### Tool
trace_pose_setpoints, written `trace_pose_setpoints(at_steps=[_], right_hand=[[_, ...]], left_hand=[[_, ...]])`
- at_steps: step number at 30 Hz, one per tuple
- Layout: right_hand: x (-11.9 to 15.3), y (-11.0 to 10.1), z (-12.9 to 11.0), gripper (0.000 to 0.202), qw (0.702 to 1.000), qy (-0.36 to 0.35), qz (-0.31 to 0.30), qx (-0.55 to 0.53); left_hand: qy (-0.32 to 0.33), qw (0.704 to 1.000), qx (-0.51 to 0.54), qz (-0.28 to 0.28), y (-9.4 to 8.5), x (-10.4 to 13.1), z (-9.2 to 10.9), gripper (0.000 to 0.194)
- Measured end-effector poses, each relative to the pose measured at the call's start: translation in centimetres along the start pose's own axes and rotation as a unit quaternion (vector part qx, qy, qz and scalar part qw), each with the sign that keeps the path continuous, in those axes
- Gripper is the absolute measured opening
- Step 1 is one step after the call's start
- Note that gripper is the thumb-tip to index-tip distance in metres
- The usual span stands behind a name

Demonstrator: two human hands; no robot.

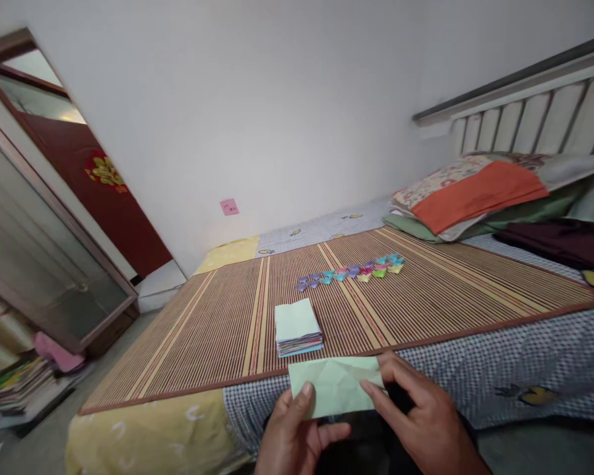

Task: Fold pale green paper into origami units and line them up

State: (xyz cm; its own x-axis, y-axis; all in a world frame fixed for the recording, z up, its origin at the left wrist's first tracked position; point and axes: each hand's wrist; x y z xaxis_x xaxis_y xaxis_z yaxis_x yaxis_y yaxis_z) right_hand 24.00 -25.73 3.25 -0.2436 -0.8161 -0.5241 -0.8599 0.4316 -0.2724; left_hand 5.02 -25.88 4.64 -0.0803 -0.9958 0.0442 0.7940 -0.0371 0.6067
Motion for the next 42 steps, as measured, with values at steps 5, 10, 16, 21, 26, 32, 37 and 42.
trace_pose_setpoints(at_steps=[5, 10, 16, 21, 26, 32, 37, 42], right_hand=[[0.3, -0.1, -0.5, 0.024, 0.998, -0.046, 0.035, 0.003], [1.0, -0.1, -0.3, 0.026, 0.998, 0.041, -0.001, -0.044], [1.0, 0.4, 0.2, 0.021, 0.963, 0.17, -0.011, -0.208], [0.7, 0.7, -0.3, 0.032, 0.945, 0.199, 0.034, -0.258], [0.2, 0.5, -0.2, 0.034, 0.935, 0.222, -0.013, -0.277], [-2.3, 0.6, -0.2, 0.023, 0.914, 0.252, -0.148, -0.281], [-3.7, 1.1, -0.5, 0.026, 0.905, 0.257, -0.121, -0.318], [-4.3, 1.3, 0.2, 0.029, 0.893, 0.281, -0.096, -0.338]], left_hand=[[0.019, 0.994, 0.073, 0.075, 0.6, 0.3, 0.0, 0.013], [0.007, 0.988, 0.114, 0.099, 0.6, 0.3, -0.5, 0.005], [0.044, 0.987, 0.125, 0.089, -0.1, 0.5, -0.7, 0.006], [0.007, 0.988, 0.152, 0.006, -0.2, 0.4, -1.5, 0.005], [-0.017, 0.985, 0.168, -0.019, 0.4, -0.6, -2.1, 0.01], [0.024, 0.986, 0.145, 0.075, 1.3, -2.1, -1.3, 0.007], [0.043, 0.993, 0.083, 0.077, 3.2, -2.9, -1.5, 0.021], [0.055, 0.996, 0.028, 0.065, 4.4, -4.0, -2.1, 0.041]])
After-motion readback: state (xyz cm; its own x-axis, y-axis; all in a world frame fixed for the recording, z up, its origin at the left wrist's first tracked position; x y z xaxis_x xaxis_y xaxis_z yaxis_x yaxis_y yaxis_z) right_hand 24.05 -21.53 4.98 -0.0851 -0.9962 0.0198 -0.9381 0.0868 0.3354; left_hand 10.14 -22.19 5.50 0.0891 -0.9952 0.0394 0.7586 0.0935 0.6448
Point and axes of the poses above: each hand's wrist, its own x-axis away from the middle knuckle, its own y-axis out of the palm, z = x × y, and after that the axes turned 13 degrees about y, right-handed
